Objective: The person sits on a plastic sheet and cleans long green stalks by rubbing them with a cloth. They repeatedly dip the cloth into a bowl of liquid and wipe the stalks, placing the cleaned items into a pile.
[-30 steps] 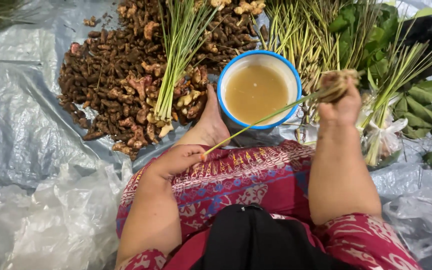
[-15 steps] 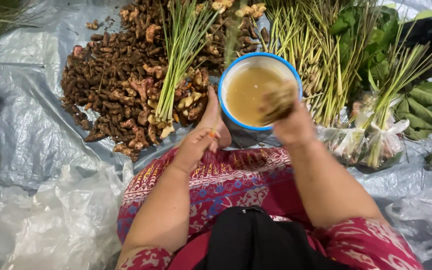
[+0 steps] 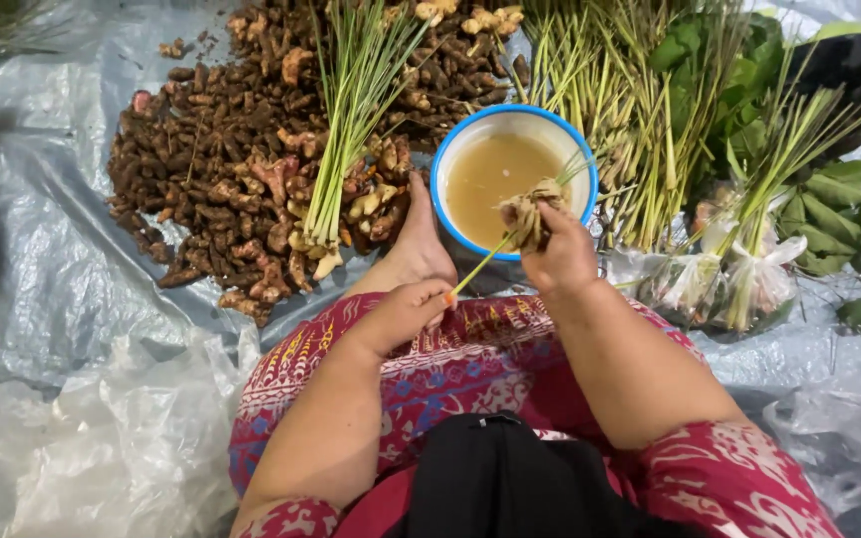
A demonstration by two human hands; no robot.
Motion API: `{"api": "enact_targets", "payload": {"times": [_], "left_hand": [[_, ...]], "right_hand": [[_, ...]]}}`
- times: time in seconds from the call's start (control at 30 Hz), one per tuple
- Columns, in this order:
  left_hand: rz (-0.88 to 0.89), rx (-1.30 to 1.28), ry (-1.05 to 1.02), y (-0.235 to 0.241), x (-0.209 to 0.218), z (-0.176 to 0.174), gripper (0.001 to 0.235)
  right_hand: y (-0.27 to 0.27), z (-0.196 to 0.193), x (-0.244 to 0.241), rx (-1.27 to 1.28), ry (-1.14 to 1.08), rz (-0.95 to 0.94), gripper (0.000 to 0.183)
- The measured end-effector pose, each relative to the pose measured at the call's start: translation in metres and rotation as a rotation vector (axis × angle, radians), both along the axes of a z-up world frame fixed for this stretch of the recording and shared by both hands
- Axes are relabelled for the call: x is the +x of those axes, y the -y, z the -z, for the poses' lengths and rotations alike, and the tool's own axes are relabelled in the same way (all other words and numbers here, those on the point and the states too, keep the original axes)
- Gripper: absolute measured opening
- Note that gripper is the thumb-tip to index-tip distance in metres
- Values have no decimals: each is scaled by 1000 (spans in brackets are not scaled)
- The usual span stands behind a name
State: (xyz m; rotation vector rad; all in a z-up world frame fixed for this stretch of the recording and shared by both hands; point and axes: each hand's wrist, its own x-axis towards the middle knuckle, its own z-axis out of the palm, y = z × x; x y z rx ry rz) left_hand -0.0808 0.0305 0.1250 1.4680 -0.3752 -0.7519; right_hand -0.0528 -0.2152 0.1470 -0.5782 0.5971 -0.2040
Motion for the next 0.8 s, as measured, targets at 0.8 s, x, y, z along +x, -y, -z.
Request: {"api": "enact_targets", "payload": {"times": [0.8], "left_hand": [[-319,-186,-112,-55,26,29,15]], "right_hand": [[135,-8,-3,96,286,172,4]]}}
